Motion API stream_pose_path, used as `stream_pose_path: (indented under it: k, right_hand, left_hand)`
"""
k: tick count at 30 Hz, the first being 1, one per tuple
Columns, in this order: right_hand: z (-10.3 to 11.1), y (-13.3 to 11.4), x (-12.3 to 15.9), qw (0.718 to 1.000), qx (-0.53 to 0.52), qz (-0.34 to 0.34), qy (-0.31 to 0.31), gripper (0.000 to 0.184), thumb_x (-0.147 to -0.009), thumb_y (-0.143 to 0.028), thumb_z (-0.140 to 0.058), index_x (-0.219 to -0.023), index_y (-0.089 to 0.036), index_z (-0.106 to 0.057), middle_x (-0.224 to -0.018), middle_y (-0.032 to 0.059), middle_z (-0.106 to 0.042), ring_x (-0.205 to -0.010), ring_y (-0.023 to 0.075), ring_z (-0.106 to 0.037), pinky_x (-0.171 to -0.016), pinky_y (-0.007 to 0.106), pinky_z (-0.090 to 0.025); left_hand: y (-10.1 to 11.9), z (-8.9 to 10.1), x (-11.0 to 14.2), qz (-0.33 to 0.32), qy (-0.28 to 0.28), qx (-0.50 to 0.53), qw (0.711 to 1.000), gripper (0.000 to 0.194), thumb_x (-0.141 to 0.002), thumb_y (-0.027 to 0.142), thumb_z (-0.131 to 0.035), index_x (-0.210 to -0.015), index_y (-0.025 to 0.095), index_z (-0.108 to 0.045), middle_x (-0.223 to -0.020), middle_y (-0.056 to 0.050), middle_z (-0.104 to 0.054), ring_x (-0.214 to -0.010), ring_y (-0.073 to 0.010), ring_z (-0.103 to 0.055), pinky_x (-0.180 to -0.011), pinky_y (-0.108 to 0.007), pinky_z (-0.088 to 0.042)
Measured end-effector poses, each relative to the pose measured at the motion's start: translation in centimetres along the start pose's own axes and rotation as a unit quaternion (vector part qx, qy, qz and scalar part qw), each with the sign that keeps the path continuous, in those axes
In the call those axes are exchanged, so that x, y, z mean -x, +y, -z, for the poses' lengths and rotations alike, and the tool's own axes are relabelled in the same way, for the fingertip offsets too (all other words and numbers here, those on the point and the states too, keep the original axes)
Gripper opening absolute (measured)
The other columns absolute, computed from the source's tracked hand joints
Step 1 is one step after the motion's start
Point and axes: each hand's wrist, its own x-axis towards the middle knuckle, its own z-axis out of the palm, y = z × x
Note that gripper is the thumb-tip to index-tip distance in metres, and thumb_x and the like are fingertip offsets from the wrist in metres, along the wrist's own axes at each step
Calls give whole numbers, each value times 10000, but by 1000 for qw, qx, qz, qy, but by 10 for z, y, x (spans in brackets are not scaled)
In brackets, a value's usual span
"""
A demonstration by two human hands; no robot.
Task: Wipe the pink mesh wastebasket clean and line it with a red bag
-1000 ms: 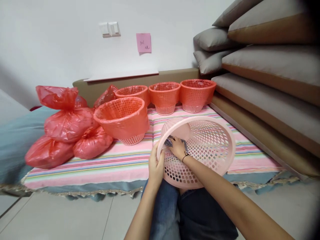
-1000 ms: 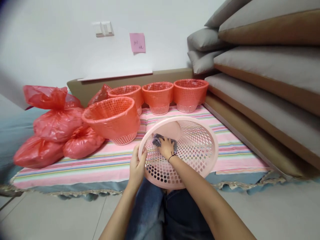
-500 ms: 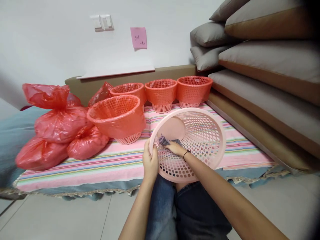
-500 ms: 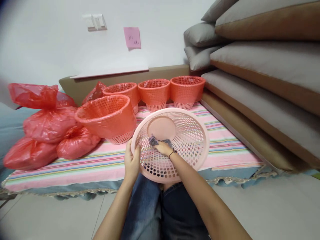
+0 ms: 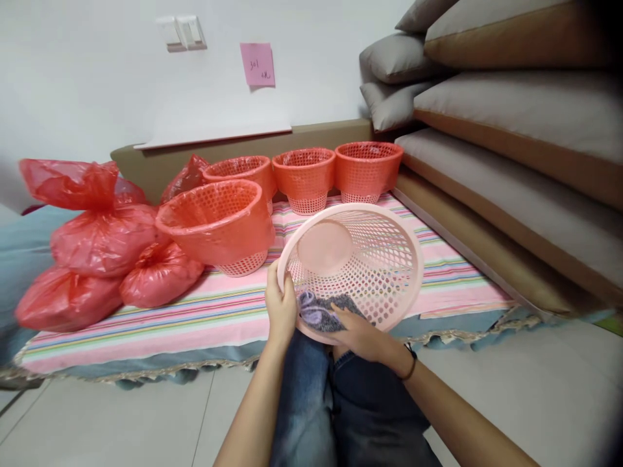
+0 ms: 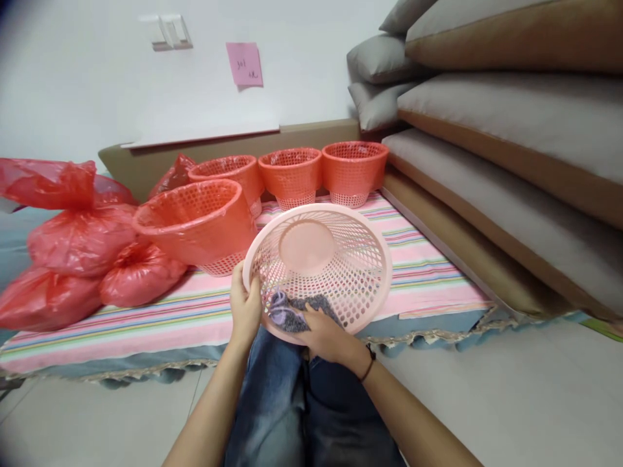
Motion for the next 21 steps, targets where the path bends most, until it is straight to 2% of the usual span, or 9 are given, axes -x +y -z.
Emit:
stream_pose_path:
  k: [3,6,9,11,14,16,19,21]
  right_hand:
    - [-1,-15,28,998,-27,-34,-39,558,-918,-297,-551,-1459,-330,-416,-1496,45,-443,-1420,328,-329,-1132,609,-279]
    - [-7,-25,45,999,-30,-27,-28,566,-921,-280,-546,-1464,-355,-400,-1531,36,-392,-1452,335,-254,-1140,663,-209]
    - [-19,-30,52,999,24,-4,42,511,-880,-182,-545,-1360,-355,-535,-1520,39,-381,-1450,314,-253,-1164,633,-211]
    - [-28,-30,54,993,69,0,94,537,-815,-107,-546,-1297,-339,-590,-1472,61,-396,-1428,311,-267,-1169,614,-228]
    - [-36,-30,53,981,127,8,150,627,-742,-76,-552,-1300,-359,-587,-1374,74,-443,-1355,326,-332,-1161,650,-178]
    - [-37,-30,53,974,147,17,171,646,-733,-91,-565,-1310,-380,-579,-1316,76,-476,-1285,326,-394,-1143,656,-187]
    - [-33,-29,53,980,133,27,148,676,-757,-110,-551,-1377,-375,-512,-1386,73,-462,-1287,318,-402,-1131,639,-216]
    - [-29,-27,52,987,113,25,109,695,-799,-136,-518,-1449,-359,-412,-1503,52,-385,-1364,314,-338,-1142,651,-174]
  left_hand:
    - [-1,1,0,-9,1,4,1000,248,-859,210,-495,-1094,218,-574,-1047,-40,-642,-994,-188,-592,-915,-296,-447]
    - [-3,1,-1,-7,-6,10,1000,256,-856,209,-500,-1101,219,-576,-1081,-46,-642,-1028,-193,-589,-947,-308,-436]
    - [-3,-2,-3,1,-11,16,1000,275,-848,205,-497,-1112,219,-574,-1107,-51,-642,-1053,-199,-584,-976,-325,-426]
    - [-4,-4,-6,10,-11,20,1000,287,-838,203,-498,-1115,213,-573,-1102,-55,-640,-1048,-201,-585,-977,-330,-429]
    - [-4,-7,-12,15,-1,25,1000,289,-828,205,-503,-1109,208,-572,-1095,-56,-638,-1040,-202,-586,-975,-331,-432]
    - [-4,-8,-16,15,7,31,999,285,-826,210,-504,-1103,210,-570,-1097,-54,-639,-1046,-203,-586,-984,-333,-428]
    - [-3,-11,-18,14,0,32,999,282,-826,220,-504,-1099,209,-571,-1095,-53,-642,-1046,-205,-592,-980,-332,-430]
    - [-1,-13,-17,9,-16,24,1000,274,-831,225,-498,-1093,204,-576,-1083,-55,-647,-1034,-209,-598,-970,-338,-436]
